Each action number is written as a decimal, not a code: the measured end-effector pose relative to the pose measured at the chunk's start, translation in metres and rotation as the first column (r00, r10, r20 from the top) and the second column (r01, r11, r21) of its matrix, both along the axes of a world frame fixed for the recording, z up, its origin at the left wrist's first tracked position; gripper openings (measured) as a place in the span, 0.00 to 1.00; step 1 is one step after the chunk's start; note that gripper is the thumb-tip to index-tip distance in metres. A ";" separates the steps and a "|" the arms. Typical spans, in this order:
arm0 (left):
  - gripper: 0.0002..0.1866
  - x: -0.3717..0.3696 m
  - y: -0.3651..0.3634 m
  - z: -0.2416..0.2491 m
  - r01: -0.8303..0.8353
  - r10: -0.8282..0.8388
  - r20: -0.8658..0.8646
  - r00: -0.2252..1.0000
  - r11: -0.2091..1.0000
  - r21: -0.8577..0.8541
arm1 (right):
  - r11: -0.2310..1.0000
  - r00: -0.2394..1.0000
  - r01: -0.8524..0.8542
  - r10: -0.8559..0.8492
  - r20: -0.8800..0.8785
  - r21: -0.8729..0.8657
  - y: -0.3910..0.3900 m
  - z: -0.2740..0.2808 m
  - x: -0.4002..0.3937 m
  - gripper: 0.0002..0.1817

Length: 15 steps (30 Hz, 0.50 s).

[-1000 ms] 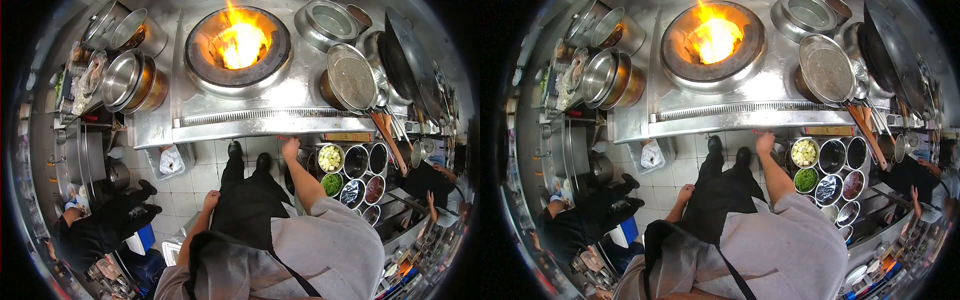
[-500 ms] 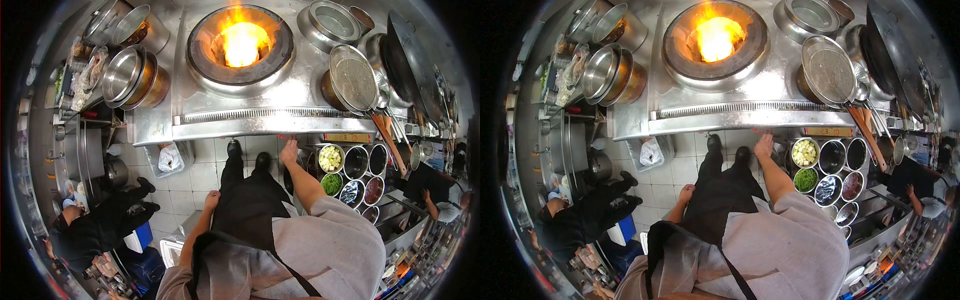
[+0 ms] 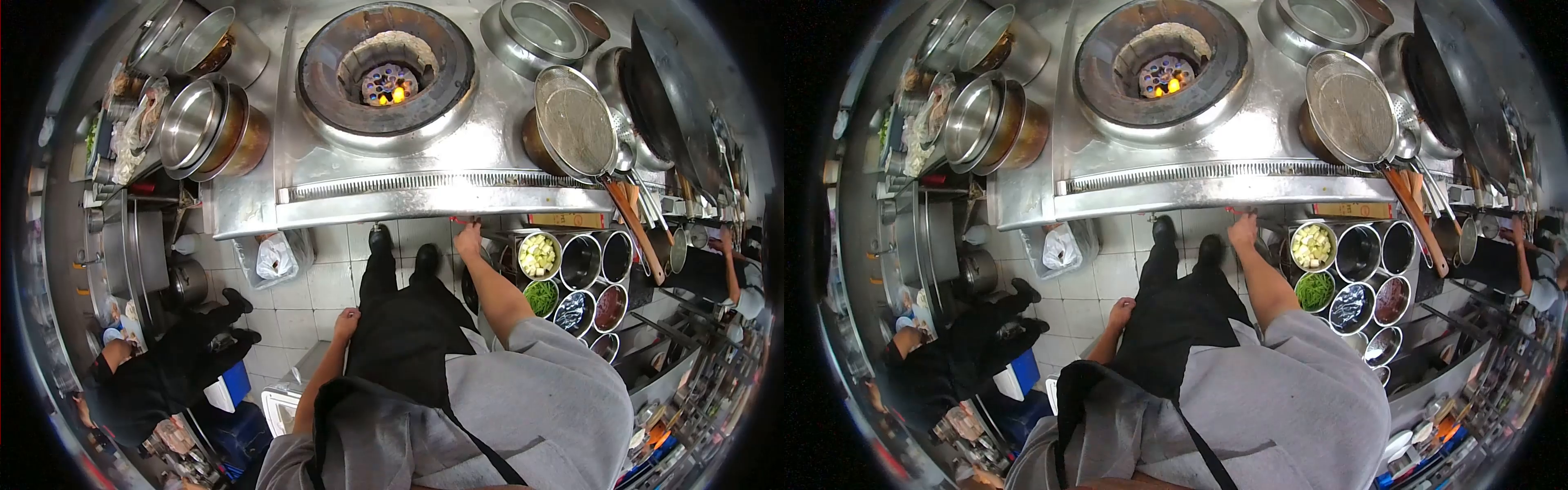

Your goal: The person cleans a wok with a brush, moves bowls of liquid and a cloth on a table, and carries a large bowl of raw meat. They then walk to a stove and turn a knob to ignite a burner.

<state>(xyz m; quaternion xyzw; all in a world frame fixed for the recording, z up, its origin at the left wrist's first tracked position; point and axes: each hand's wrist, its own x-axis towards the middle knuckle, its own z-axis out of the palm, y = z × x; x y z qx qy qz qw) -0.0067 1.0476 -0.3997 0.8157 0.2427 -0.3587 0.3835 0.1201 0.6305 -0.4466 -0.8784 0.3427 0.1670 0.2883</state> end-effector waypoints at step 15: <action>0.17 0.003 -0.004 -0.002 0.000 0.000 -0.008 1.000 0.999 0.038 | 0.966 0.960 -0.246 0.231 -0.159 -0.078 -0.007 0.014 0.006 0.28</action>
